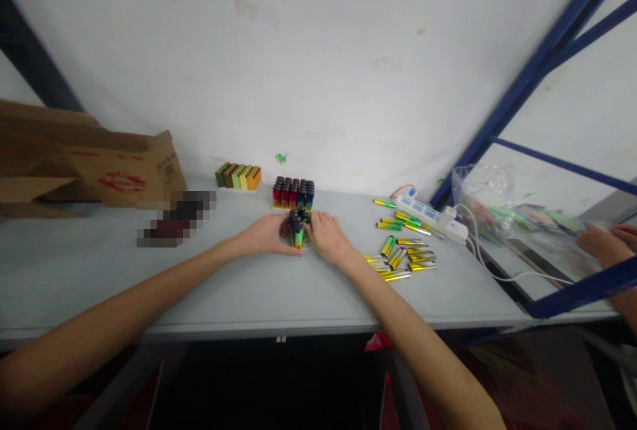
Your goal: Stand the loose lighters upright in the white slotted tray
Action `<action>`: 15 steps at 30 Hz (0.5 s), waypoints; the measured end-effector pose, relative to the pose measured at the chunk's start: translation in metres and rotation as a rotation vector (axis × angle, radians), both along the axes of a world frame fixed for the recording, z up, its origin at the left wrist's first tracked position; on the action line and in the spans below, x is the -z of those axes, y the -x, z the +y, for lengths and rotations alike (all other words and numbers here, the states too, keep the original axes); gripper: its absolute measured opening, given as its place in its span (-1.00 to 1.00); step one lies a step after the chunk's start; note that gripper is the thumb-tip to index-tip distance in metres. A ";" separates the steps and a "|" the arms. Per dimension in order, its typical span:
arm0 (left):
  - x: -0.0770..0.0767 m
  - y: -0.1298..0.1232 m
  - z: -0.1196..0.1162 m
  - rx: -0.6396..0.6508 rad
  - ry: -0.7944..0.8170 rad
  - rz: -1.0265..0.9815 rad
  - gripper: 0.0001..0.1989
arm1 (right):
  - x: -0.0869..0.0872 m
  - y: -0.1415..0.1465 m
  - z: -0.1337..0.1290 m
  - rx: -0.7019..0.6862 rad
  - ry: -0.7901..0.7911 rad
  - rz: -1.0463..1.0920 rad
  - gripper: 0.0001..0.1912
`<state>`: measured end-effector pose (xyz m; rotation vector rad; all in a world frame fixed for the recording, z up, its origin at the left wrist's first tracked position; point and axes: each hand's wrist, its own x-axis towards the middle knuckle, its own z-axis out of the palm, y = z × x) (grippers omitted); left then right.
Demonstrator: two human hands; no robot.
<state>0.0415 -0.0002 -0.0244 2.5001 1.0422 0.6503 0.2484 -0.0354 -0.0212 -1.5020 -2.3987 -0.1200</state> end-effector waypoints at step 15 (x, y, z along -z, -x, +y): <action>0.000 0.002 0.003 0.029 0.060 -0.024 -0.30 | -0.009 -0.011 -0.002 -0.049 0.032 0.027 -0.78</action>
